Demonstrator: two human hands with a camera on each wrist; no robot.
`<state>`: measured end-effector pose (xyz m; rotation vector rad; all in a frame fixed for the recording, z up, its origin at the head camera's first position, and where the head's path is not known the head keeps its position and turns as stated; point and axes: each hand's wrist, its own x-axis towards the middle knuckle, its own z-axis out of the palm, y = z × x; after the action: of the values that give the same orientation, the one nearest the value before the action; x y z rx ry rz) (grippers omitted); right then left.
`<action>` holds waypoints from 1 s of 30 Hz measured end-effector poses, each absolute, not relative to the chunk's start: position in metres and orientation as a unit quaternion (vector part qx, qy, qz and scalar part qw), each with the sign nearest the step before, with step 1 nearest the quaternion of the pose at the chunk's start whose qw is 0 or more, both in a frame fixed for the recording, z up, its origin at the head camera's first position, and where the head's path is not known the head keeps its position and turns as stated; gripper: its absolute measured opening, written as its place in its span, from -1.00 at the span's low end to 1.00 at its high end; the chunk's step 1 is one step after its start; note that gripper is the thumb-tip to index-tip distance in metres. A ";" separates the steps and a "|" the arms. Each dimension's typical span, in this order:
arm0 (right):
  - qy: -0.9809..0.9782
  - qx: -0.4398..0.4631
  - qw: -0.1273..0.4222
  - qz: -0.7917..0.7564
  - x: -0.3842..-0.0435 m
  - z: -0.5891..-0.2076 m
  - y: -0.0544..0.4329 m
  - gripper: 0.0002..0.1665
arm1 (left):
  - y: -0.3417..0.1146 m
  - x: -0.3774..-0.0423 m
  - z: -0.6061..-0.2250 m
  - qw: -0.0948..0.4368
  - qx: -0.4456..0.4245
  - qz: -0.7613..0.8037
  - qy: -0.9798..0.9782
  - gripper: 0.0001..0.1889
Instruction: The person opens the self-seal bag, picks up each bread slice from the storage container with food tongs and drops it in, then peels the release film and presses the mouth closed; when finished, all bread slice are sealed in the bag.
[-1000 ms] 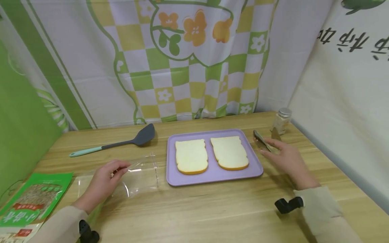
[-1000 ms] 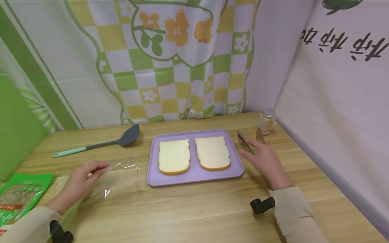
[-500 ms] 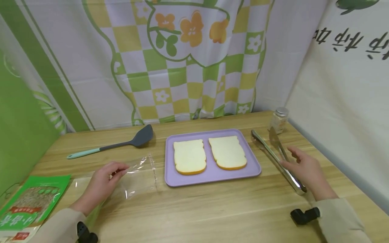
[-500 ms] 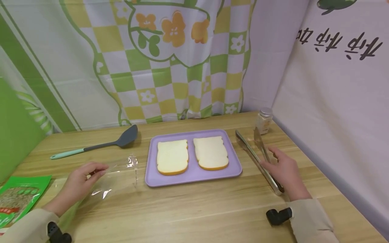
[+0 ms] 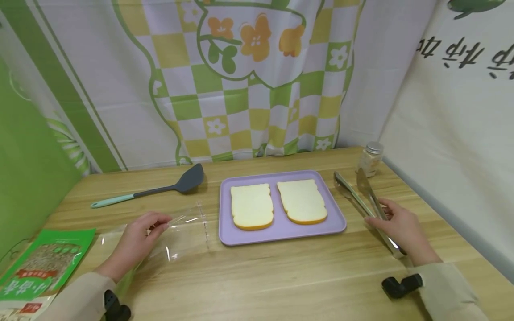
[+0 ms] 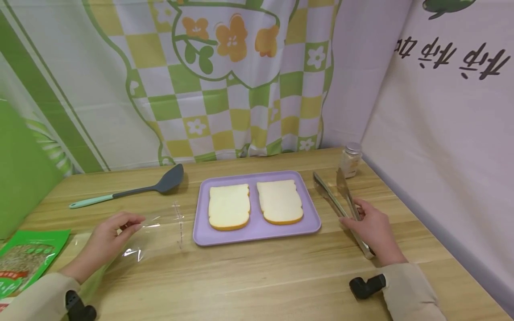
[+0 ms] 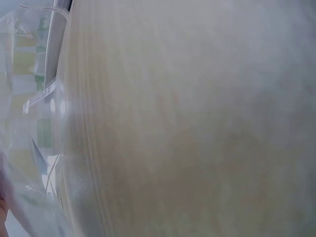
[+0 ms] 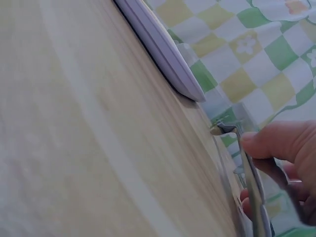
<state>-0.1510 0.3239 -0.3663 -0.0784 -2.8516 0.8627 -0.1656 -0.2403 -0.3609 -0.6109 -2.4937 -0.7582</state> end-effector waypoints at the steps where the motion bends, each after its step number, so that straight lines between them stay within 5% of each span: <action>1: -0.952 -0.029 0.084 0.291 -0.151 -0.366 0.324 -0.11 | -0.241 -0.166 -0.361 0.228 -0.224 -0.276 -0.907 -0.80; 11: -0.945 -0.004 0.135 0.297 -0.149 -0.349 0.308 -0.18 | -0.242 -0.169 -0.364 0.241 -0.234 -0.268 -0.903 -0.79; 30: -0.915 0.064 0.085 0.390 -0.157 -0.338 0.232 -0.35 | -0.242 -0.164 -0.360 0.214 -0.210 -0.264 -0.917 -0.82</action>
<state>-0.1569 0.2318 -0.3384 0.1918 -2.7283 1.1629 -0.1637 -0.2416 -0.3602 -0.5836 -2.5430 -0.7317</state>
